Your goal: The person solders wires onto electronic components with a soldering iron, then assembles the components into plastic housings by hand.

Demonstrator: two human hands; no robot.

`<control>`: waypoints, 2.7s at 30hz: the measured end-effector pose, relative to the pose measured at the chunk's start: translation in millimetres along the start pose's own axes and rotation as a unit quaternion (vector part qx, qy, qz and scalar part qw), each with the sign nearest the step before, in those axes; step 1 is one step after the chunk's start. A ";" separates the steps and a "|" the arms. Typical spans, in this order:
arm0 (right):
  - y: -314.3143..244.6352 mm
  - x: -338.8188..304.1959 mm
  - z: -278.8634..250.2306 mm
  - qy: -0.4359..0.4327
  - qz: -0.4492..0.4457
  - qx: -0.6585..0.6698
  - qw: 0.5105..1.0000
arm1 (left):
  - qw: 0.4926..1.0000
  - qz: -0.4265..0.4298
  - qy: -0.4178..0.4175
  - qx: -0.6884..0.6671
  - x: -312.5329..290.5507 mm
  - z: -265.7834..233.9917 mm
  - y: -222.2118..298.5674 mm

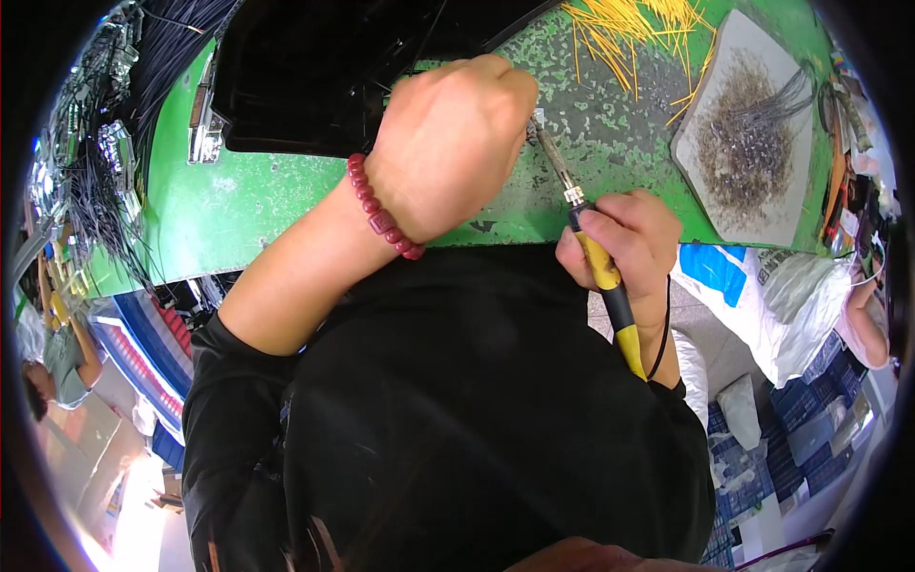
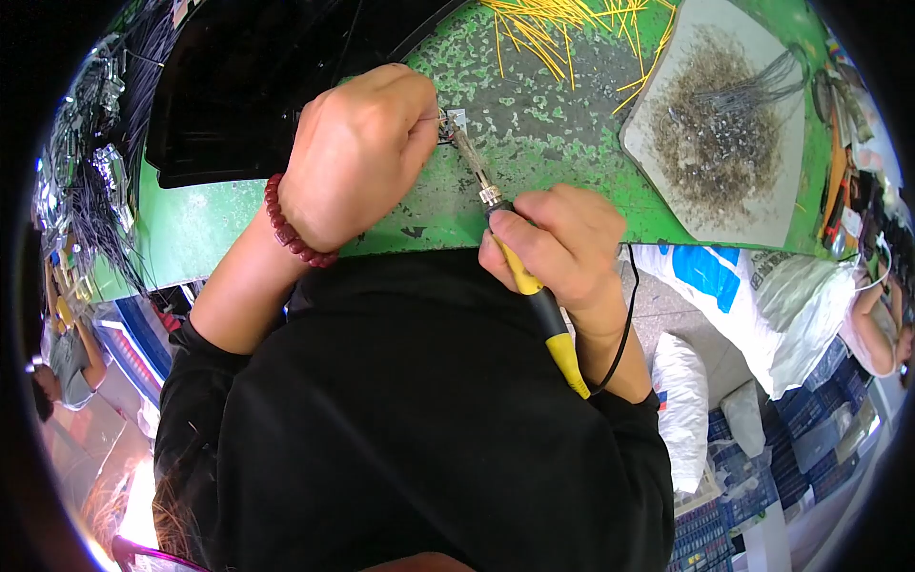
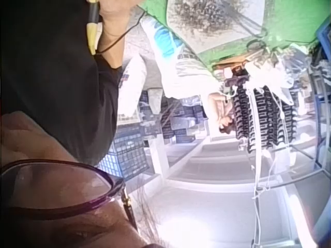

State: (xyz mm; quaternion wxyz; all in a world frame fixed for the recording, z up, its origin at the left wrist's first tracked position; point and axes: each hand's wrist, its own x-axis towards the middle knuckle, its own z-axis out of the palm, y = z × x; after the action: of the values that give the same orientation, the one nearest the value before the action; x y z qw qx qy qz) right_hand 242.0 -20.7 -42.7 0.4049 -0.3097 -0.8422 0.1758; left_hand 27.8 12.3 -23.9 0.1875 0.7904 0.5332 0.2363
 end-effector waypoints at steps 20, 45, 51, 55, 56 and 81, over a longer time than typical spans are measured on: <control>1.9 -8.7 -9.7 0.003 0.045 -0.077 0.996 | 1.000 -0.002 -0.004 -0.008 -0.2 0.1 -0.1; 12.5 -9.6 3.9 0.181 0.229 0.258 0.921 | 0.999 -0.002 0.007 -0.035 5.7 6.3 -0.3; 10.5 -9.2 2.5 0.159 0.268 0.265 0.912 | 0.998 0.003 -0.052 0.017 10.9 2.1 4.3; 8.7 -7.8 2.1 0.148 0.274 0.256 0.915 | 0.998 0.015 -0.065 0.021 12.7 0.5 5.6; 9.2 -8.1 2.1 0.148 0.275 0.256 0.915 | 0.997 0.020 -0.070 0.025 13.1 0.2 6.0; 7.7 -3.7 1.7 0.134 0.293 0.250 0.913 | 0.994 0.031 -0.093 0.041 16.0 -3.1 8.3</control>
State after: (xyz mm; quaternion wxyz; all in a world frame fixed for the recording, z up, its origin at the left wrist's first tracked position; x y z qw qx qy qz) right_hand 245.4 -17.5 -50.0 0.5078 -0.4524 -0.5801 0.4482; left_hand 37.4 24.4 -14.1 0.1965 0.8318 0.4982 0.1458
